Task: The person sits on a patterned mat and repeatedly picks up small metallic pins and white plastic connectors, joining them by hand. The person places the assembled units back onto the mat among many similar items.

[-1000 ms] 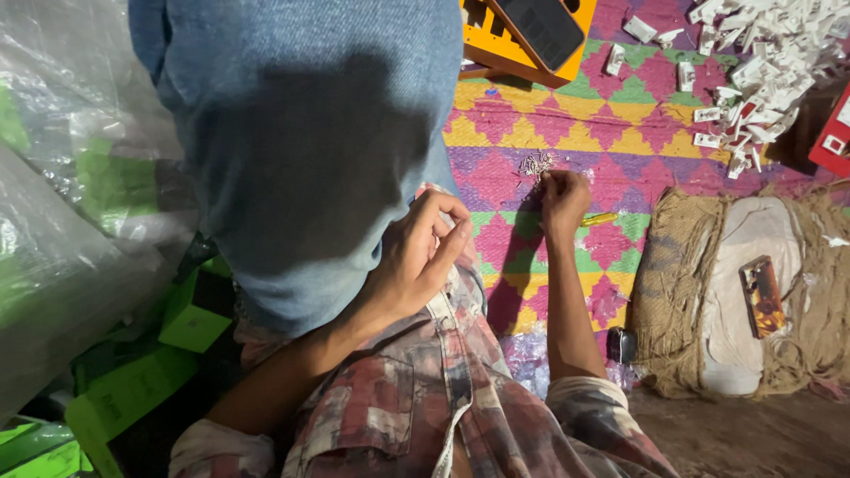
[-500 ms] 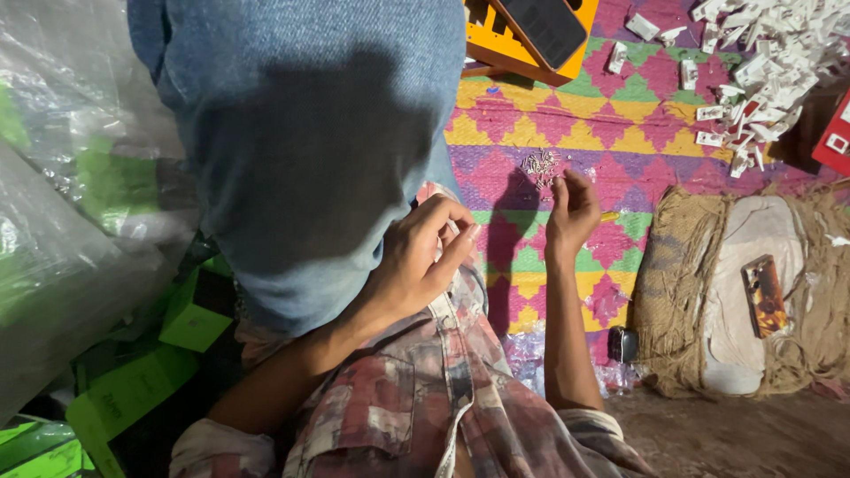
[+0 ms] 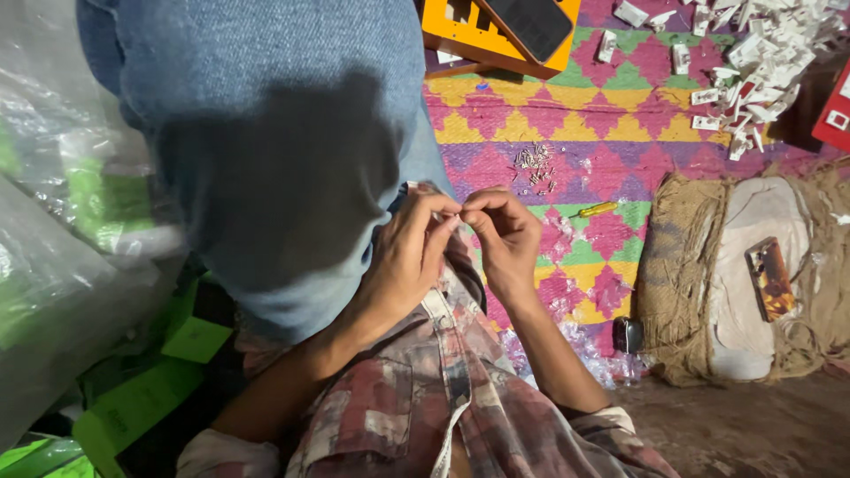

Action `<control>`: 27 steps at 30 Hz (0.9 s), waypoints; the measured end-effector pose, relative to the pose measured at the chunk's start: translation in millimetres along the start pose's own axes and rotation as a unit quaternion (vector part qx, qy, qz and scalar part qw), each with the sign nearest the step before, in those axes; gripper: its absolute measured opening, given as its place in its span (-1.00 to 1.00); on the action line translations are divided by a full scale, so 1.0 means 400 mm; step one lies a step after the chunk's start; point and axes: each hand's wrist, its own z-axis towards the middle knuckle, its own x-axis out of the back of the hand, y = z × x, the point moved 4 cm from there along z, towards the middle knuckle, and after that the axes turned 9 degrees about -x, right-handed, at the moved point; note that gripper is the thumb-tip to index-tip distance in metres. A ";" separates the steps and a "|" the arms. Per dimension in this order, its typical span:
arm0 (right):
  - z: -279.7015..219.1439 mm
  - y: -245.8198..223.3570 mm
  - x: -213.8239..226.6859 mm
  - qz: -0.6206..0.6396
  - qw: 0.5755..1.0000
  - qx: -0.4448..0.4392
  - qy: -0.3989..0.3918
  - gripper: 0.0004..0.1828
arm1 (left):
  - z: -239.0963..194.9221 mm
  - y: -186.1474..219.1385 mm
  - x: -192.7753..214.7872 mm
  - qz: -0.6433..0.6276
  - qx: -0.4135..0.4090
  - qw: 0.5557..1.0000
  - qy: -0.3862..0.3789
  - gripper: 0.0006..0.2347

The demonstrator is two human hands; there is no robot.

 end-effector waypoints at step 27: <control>-0.017 -0.120 -0.039 -0.191 0.978 0.085 -0.008 -0.84 | -0.015 -0.007 0.008 -0.069 0.077 0.995 0.009 -0.92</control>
